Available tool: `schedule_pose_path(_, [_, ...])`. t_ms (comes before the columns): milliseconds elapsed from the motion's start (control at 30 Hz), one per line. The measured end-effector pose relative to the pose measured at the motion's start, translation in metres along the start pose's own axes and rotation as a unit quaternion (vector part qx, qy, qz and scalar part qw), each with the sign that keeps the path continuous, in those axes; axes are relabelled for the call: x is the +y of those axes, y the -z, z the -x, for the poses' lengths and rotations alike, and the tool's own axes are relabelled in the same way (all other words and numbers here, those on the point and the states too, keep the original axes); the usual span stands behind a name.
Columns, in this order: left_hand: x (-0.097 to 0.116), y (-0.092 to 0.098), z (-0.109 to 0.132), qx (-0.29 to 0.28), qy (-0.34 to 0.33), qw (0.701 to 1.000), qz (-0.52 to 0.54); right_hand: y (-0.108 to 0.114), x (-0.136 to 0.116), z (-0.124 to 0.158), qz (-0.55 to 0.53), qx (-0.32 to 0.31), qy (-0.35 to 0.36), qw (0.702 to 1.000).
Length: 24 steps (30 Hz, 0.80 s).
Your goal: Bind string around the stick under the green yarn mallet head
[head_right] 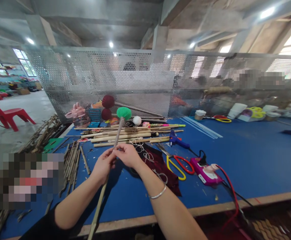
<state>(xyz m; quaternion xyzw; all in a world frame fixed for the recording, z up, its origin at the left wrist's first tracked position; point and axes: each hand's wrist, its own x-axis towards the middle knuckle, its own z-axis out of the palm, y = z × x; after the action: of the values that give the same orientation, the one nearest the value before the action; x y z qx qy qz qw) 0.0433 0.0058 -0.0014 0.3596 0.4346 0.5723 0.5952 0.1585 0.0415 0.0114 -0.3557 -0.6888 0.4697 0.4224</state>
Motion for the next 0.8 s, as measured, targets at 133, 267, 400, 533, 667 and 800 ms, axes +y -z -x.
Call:
schedule_pose_path(133, [0.009,0.003,-0.001,-0.017,0.007,0.999,0.037,0.011,-0.001,-0.002,0.025,0.064,0.001,0.998])
schedule_pose_path(267, [0.014,0.006,-0.002,-0.016,-0.002,0.999,0.045,0.014,-0.008,0.000,0.024,0.000,0.002,1.000])
schedule_pose_path(400, [0.017,0.006,0.000,-0.021,-0.007,0.999,0.025,0.012,-0.006,0.000,0.003,0.002,-0.012,1.000])
schedule_pose_path(533, [0.019,0.003,0.004,-0.027,-0.008,0.999,0.019,0.016,0.002,-0.004,-0.028,0.065,-0.023,0.997])
schedule_pose_path(667, [0.020,0.001,0.004,-0.014,-0.021,1.000,0.018,0.016,0.006,-0.006,-0.051,0.078,-0.020,0.995])
schedule_pose_path(800, [0.022,0.003,0.003,-0.004,-0.040,0.999,0.031,0.013,0.000,-0.003,-0.065,0.053,-0.012,0.996])
